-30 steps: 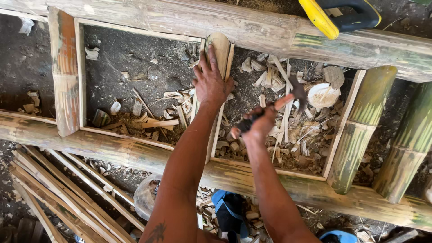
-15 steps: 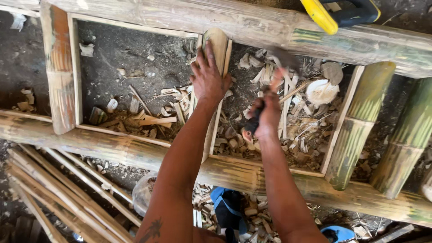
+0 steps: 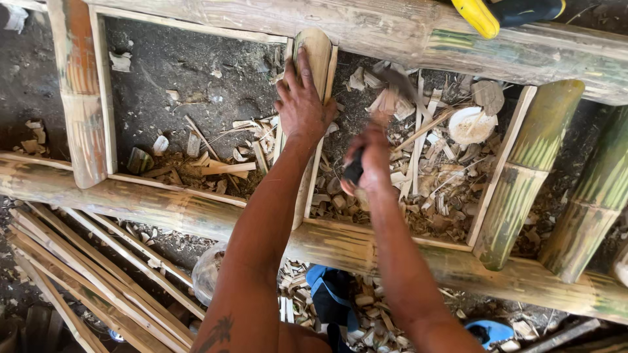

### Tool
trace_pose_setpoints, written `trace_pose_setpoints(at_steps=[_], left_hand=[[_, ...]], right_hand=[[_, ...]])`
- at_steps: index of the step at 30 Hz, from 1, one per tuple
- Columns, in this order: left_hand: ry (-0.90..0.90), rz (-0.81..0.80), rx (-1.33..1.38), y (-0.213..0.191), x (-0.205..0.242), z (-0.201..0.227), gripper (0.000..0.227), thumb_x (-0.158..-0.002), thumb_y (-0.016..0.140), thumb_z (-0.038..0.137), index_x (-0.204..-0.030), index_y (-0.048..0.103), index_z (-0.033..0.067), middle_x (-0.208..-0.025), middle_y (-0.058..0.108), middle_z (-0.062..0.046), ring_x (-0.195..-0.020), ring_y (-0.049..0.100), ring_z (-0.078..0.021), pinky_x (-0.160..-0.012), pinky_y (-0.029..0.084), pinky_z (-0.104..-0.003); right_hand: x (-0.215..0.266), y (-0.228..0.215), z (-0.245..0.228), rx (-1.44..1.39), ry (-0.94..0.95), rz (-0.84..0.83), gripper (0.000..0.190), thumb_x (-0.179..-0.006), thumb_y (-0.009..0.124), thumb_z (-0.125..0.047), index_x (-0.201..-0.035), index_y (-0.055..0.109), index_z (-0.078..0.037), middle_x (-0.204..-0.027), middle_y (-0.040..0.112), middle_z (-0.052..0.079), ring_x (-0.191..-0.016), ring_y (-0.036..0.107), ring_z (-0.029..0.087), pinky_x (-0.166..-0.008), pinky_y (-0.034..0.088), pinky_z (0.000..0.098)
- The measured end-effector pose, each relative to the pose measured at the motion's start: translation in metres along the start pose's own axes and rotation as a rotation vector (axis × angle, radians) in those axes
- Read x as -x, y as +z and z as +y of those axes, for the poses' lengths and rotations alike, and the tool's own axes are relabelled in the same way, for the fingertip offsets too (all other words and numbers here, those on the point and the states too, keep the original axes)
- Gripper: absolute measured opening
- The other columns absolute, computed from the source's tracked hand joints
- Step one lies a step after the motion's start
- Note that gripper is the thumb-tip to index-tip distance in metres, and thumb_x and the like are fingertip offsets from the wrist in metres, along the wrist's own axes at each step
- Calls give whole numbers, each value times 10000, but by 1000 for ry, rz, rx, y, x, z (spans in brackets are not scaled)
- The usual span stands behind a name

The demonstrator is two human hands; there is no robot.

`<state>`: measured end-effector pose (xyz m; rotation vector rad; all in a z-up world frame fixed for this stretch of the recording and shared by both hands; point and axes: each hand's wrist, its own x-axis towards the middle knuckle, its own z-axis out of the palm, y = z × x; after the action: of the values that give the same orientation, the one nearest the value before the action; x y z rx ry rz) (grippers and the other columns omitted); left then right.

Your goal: The person assembles a bamboo frame by cutting bamboo strips with a hand saw and nailing them into place with a hammer. They repeatedly measure, cut, and secure the strips to form a rectangular structure.

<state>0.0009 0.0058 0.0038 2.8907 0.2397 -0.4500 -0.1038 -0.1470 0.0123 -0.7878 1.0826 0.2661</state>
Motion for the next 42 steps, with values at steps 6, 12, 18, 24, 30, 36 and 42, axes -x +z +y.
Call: trace_pose_setpoints(at_steps=[6, 12, 18, 24, 30, 36, 42], left_hand=[[-8, -16, 2, -5, -1, 1, 1335, -809, 850, 493, -1560, -212, 195, -1680, 48, -214, -1447, 269, -525, -1096, 375, -679], [-11, -9, -2, -7, 1, 2, 1326, -814, 847, 494, -1555, -212, 197, -1680, 66, -202, -1447, 281, -527, -1079, 389, -683], [-11, -17, -19, 1, 0, -3, 1329, -822, 844, 505, -1565, -209, 183, -1685, 74, -213, -1443, 299, -525, -1076, 402, -686], [13, 15, -33, -2, 1, 1, 1308, -852, 818, 521, -1570, -219, 176, -1671, 85, -232, -1427, 311, -545, -1071, 418, -668], [9, 33, 3, -1, 5, -2, 1320, -807, 844, 512, -1563, -188, 190, -1664, 114, -201, -1447, 302, -528, -1087, 415, -650], [-7, -21, -26, -9, 2, 1, 1314, -812, 845, 518, -1561, -180, 181, -1655, 95, -219, -1433, 287, -536, -1075, 386, -685], [1, -4, 13, -8, 1, 3, 1341, -775, 858, 499, -1576, -166, 172, -1682, 84, -213, -1439, 315, -513, -1068, 409, -687]], right_hand=[[-8, 2, 1, -81, -282, -80, 248, -1085, 379, -270, -1173, 522, -87, -650, 507, -4, -508, 469, 122, -414, 449, 301], [2, -7, 1, 67, -30, -252, 197, -1074, 417, -231, -1180, 545, -124, -641, 491, -7, -516, 442, 113, -424, 407, 278], [1, -7, -8, -170, -62, 38, 255, -1109, 345, -302, -1077, 490, -94, -633, 449, -6, -509, 430, 117, -407, 407, 284], [9, -5, -9, 120, -221, -114, 303, -1088, 386, -235, -1305, 507, -63, -678, 514, 12, -501, 465, 115, -415, 449, 300], [-3, -1, 10, 195, -149, -234, 376, -1060, 418, -181, -1421, 419, -75, -675, 516, 29, -484, 476, 139, -387, 442, 320], [-22, 8, 19, -38, -337, -85, 344, -1090, 370, -192, -1376, 397, -2, -716, 529, 29, -527, 516, 144, -436, 501, 332], [-14, 7, 30, 234, -237, -330, 241, -1085, 429, -260, -1252, 514, -108, -682, 510, -1, -518, 492, 119, -435, 461, 315]])
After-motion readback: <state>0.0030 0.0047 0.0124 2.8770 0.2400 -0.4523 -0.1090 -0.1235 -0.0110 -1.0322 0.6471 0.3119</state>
